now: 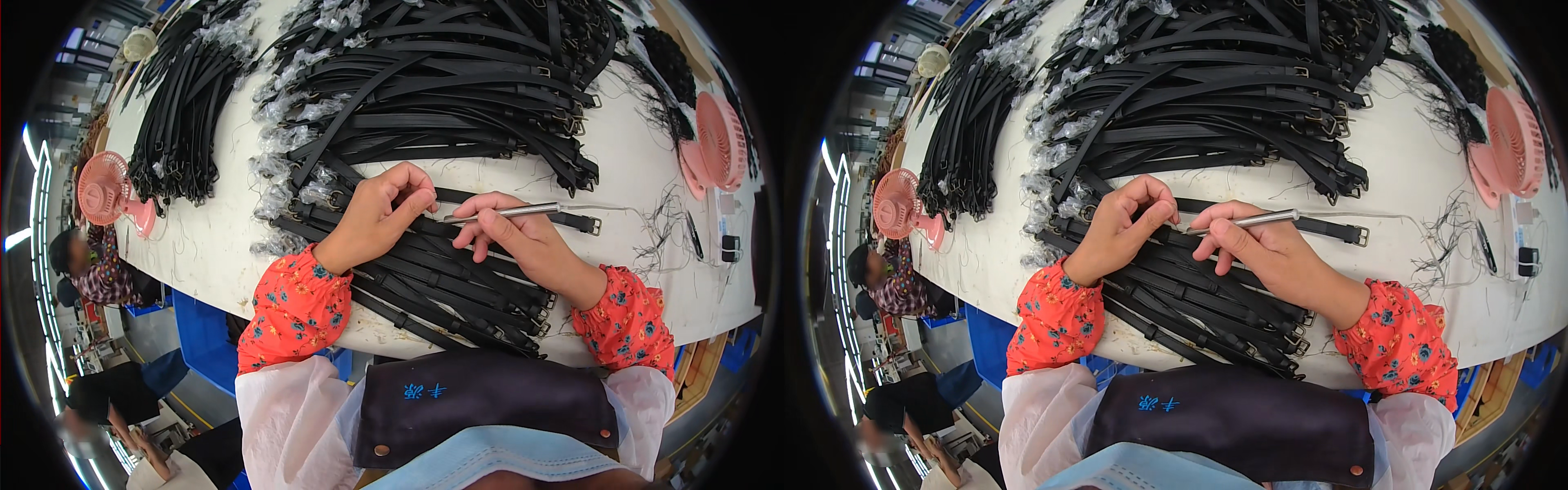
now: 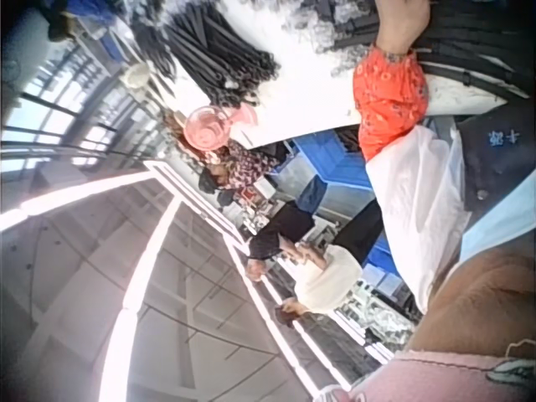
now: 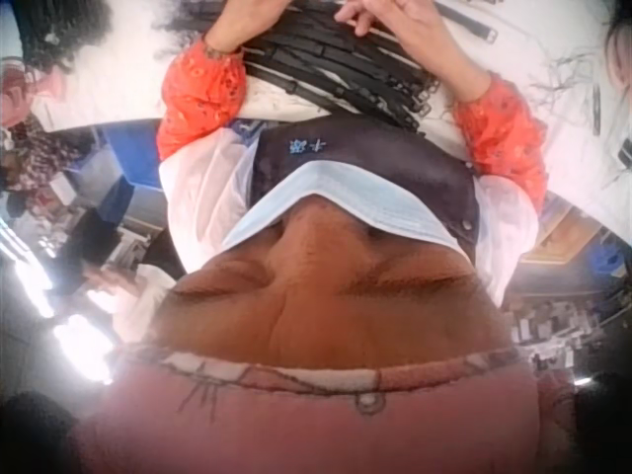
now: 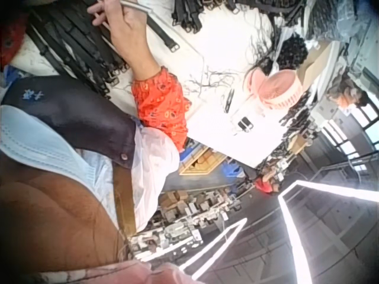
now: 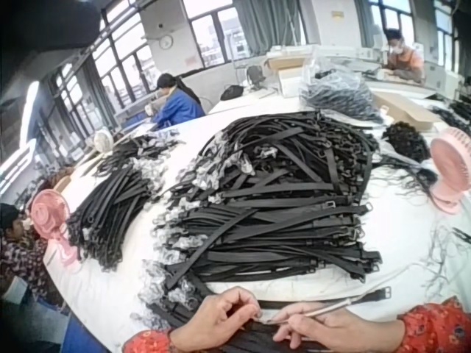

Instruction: The person uses a metal tool to thread a black strap through a metal buckle. They repeatedly pull the strap tight and adjust the buckle position on the strap. The person works on multiple straps, moving finished items aside and picking up new ones from a pile on the table.

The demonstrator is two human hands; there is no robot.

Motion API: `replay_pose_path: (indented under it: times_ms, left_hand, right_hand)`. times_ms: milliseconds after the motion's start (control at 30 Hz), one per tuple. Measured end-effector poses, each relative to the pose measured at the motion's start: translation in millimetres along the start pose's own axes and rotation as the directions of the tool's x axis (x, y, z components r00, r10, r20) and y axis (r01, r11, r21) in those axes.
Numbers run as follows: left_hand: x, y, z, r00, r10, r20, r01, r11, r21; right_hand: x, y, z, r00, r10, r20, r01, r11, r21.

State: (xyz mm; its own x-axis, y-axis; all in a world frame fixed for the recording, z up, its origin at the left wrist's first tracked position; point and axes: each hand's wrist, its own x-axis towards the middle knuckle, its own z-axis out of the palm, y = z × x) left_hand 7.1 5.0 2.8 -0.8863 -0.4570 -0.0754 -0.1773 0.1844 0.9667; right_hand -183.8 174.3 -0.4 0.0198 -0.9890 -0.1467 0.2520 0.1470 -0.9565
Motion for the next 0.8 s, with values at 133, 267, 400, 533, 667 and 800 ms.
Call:
replay_pose_path:
  times_ms: [133,267,400,533,667,800]
  left_hand:
    - [0,-1,0,1.000,0.004,-0.008,-0.005,0.999,-0.052]
    - [-1,-7,-4,0.991,0.028,-0.132,-0.054,0.978,-0.200]
    - [1,-7,-10,0.910,0.229,-0.346,-0.157,0.962,0.224]
    - [-12,15,-18,0.962,0.272,0.032,-0.227,0.728,0.647]
    - [-14,16,-17,0.962,0.221,0.162,-0.273,0.710,0.649]
    - [-12,12,-13,0.966,0.218,0.140,-0.260,0.817,0.515]
  right_hand:
    - [0,-1,1,1.000,0.007,-0.005,-0.007,1.000,0.004]
    - [0,-2,1,1.000,0.002,0.003,-0.002,1.000,0.004]
    - [-2,-3,-1,1.000,-0.005,-0.023,0.005,1.000,0.027]
    - [-4,-5,-1,0.999,-0.046,-0.028,0.048,0.997,0.066]
    - [-5,-5,7,0.977,-0.188,-0.100,0.169,0.971,-0.170]
    - [-3,3,4,0.942,-0.331,-0.046,0.266,0.827,-0.495]
